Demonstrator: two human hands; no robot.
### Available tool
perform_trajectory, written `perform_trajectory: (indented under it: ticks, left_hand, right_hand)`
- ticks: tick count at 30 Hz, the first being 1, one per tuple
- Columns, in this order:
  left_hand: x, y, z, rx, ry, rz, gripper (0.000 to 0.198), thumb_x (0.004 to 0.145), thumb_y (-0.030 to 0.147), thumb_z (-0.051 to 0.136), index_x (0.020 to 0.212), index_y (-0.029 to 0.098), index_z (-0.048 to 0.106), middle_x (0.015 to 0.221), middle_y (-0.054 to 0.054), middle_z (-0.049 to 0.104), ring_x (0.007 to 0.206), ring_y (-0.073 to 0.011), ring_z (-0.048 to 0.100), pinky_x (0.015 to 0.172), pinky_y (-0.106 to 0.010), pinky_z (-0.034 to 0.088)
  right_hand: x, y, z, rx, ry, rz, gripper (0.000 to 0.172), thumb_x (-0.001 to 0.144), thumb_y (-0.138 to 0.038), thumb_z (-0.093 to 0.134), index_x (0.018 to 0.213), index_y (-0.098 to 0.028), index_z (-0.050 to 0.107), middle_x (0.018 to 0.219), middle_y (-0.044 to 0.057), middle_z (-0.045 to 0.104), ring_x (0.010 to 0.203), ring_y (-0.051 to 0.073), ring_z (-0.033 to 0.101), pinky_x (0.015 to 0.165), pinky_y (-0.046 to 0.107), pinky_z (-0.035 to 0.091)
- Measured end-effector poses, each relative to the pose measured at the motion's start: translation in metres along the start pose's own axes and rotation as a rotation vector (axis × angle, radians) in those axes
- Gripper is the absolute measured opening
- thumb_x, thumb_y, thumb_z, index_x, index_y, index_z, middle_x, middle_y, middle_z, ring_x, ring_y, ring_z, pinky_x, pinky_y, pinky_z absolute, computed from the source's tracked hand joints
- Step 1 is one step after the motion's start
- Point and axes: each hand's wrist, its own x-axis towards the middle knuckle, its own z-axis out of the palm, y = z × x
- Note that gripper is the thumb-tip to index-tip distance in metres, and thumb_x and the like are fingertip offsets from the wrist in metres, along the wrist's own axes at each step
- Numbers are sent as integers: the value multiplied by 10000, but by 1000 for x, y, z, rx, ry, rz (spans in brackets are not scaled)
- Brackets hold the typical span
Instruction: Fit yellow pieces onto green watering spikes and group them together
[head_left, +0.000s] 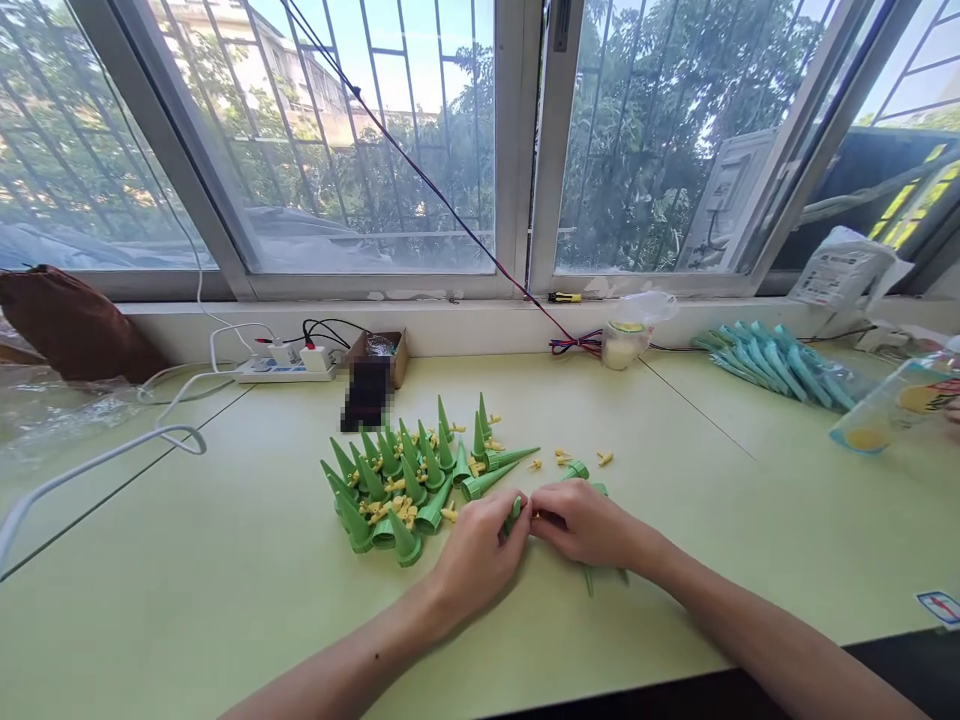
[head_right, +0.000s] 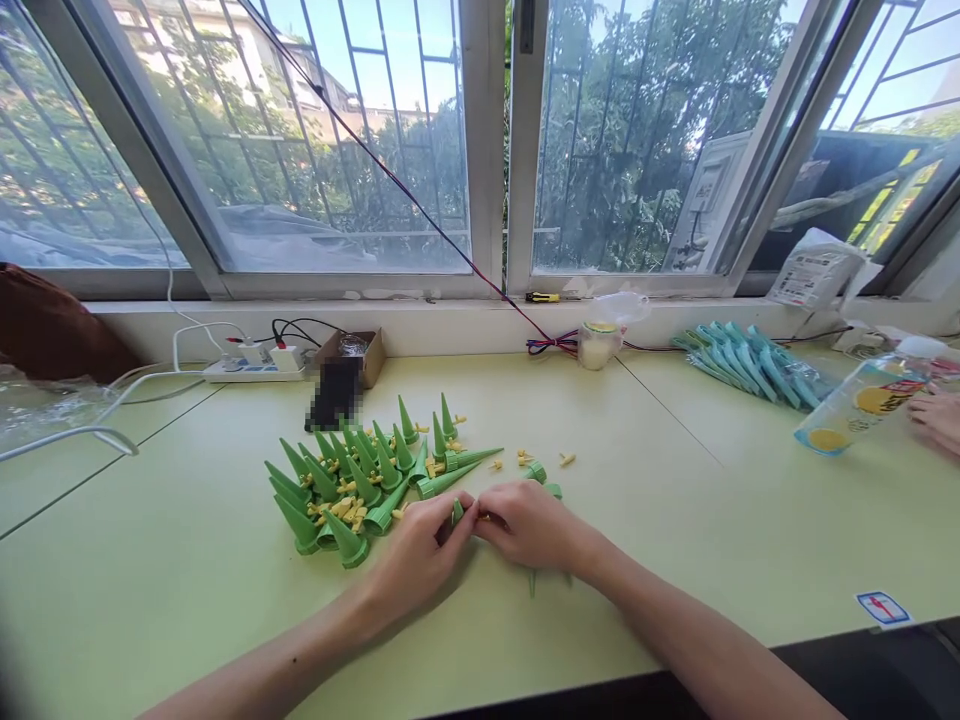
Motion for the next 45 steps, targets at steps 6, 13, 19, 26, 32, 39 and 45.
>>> perform_trajectory:
  ticks: [6,13,19,26,32,39,45]
  left_hand:
    - [0,2,-2,-1,-11,8,300,1006,270,437,755,200,585,722,-17,672,627,-157,571,620,-275,401]
    - [0,-8,4,-65,93,24,269,1013,273,457,798,201,601,759,-4,683,659,-139,583,649,-257,427]
    - [2,-7,3,-103,175,11,298,1008,285,479,751,197,600,737,6,673,606,-117,539,595,-251,402]
    - [1,-8,5,-119,198,14,314,1002,290,490,718,197,589,720,10,660,585,-112,525,574,-252,387]
    - [1,-9,6,-115,219,20,280,1003,290,493,764,196,603,726,8,665,587,-113,527,579,-251,386]
    - [1,-8,5,-96,229,9,264,1006,308,494,805,198,626,685,17,649,561,-115,518,572,-253,384]
    - [0,-7,5,-103,237,12,269,1011,315,497,809,196,627,685,20,647,575,-113,529,581,-245,384]
  right_hand:
    - [0,0,0,-20,-5,-7,299,950,-190,588,674,-195,473,642,-29,505,563,115,378,553,258,280]
    - [1,-3,-4,70,30,-12,251,983,-260,563,743,-198,522,665,-22,520,590,126,407,585,252,332]
    - [1,0,-1,140,56,5,239,1008,-274,507,780,-202,519,681,-24,511,606,127,403,595,244,341]
    - [1,5,0,120,22,26,385,1056,-379,425,715,-204,465,650,-26,492,590,126,375,577,252,312]
    - [2,3,0,120,41,42,371,1037,-346,447,695,-204,429,634,-39,437,585,120,350,577,255,285]
    - [3,-1,-2,139,80,43,255,1010,-319,502,785,-202,536,677,-26,498,608,129,404,607,256,331]
    - [2,-1,-2,134,78,25,202,978,-280,542,793,-201,531,665,-29,497,603,125,424,612,251,339]
